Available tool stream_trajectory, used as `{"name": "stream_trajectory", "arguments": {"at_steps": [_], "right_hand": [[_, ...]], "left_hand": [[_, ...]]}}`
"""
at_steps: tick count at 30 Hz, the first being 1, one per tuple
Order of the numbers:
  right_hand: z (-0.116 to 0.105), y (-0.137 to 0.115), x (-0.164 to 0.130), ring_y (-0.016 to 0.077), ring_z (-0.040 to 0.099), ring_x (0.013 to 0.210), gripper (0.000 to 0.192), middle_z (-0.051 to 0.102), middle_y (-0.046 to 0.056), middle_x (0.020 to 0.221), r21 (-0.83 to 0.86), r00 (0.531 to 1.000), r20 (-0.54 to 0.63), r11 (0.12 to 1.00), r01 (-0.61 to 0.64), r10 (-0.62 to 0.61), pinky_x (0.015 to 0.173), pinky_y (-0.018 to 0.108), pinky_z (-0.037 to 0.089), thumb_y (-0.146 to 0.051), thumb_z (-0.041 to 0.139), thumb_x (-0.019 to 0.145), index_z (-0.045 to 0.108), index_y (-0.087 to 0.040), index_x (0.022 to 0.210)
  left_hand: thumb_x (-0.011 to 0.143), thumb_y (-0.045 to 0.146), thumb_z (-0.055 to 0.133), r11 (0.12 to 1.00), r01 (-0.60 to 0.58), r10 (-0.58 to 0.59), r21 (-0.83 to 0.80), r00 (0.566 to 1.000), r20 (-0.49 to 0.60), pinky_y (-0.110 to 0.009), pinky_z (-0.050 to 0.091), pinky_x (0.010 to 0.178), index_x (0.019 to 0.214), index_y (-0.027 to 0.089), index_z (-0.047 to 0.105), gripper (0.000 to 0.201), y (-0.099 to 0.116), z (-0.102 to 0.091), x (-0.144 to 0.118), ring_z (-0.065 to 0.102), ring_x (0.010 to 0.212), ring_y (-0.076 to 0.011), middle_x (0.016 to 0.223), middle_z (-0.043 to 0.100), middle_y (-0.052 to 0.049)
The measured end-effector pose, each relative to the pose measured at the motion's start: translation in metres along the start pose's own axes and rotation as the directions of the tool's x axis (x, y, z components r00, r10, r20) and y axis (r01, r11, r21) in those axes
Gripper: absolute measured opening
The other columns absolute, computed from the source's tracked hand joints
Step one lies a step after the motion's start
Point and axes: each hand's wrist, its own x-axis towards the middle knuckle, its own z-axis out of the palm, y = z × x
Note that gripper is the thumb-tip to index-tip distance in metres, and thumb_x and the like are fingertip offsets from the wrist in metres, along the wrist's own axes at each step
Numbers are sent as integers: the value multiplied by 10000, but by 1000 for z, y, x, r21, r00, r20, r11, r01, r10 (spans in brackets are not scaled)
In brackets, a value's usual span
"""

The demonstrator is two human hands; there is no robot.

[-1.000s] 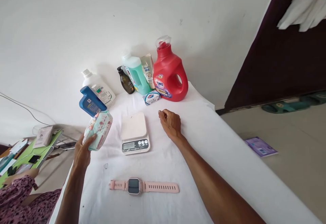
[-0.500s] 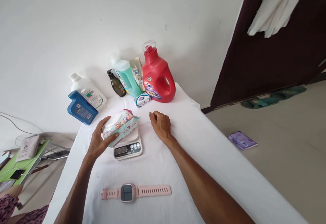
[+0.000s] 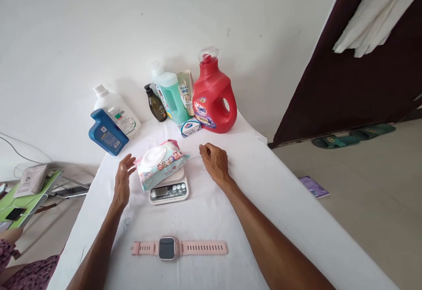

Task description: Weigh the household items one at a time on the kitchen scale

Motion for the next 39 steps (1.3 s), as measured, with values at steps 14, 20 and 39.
{"name": "stream_trajectory", "arguments": {"at_steps": [14,20,39], "right_hand": [[2,-2,-3,189,605,607,396,679,39,661,-35,999,16,999,-33,33,665,335,463,-538,510,911,609,-227,685],[1,-4,-3,191,624,603,375,680,32,646,-38,998,12,998,-53,54,658,330,472,-511,533,916,624,-225,691],[2,0,-3,192,615,617,378,679,42,673,-31,999,14,999,-40,41,680,344,496,-508,517,935,619,-224,708]], "left_hand": [[965,817,443,987,158,-159,-22,980,-116,-469,568,1052,1202,179,672,718,-35,-1,8,753,1064,-270,1183,751,-143],[990,775,439,988,150,-146,23,984,-103,-455,569,1017,1175,178,674,667,-31,-1,7,752,1032,-263,1196,743,-140],[1018,726,405,990,69,-62,123,996,-60,-441,572,993,1080,200,708,611,-30,0,6,728,1031,-260,1164,743,-133]]}}
